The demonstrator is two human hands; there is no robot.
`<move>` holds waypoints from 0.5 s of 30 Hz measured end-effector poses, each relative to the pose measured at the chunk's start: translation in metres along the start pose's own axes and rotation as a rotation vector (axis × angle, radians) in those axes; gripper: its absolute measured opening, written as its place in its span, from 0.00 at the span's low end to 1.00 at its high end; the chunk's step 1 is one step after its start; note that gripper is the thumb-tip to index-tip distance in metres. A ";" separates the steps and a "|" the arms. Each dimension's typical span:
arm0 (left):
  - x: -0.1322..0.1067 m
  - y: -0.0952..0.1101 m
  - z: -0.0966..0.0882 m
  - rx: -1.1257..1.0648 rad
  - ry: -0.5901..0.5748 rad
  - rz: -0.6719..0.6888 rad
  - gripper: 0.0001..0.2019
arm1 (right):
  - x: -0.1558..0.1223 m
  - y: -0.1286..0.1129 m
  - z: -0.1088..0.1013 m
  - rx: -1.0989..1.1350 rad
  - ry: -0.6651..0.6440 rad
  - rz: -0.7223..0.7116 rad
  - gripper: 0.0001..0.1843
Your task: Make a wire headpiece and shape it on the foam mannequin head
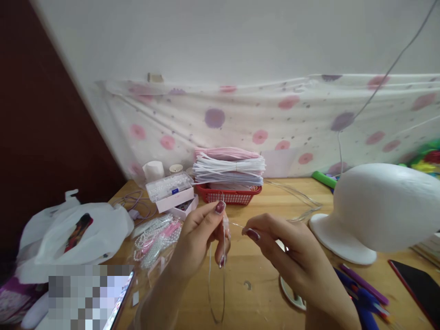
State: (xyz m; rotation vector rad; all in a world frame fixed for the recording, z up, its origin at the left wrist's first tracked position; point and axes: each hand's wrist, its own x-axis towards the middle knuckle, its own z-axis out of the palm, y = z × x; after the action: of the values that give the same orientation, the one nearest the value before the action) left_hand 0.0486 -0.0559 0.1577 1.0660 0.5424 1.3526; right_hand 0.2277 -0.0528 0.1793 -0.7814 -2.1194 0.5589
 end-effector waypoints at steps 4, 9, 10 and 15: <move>-0.004 0.006 0.001 0.032 -0.037 -0.002 0.20 | 0.000 0.001 0.000 -0.012 -0.016 -0.073 0.08; -0.009 0.012 0.002 0.062 -0.064 -0.033 0.20 | 0.002 0.000 -0.002 -0.012 -0.044 -0.111 0.10; -0.010 0.013 0.003 0.067 -0.062 -0.042 0.20 | 0.002 0.000 -0.002 -0.018 -0.052 -0.115 0.10; -0.014 0.014 0.005 0.093 -0.038 -0.041 0.19 | 0.001 0.002 -0.004 -0.021 -0.103 -0.111 0.11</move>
State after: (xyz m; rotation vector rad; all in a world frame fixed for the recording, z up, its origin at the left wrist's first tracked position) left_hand 0.0427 -0.0722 0.1686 1.1479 0.6001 1.2794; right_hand 0.2312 -0.0503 0.1814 -0.6538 -2.2513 0.5287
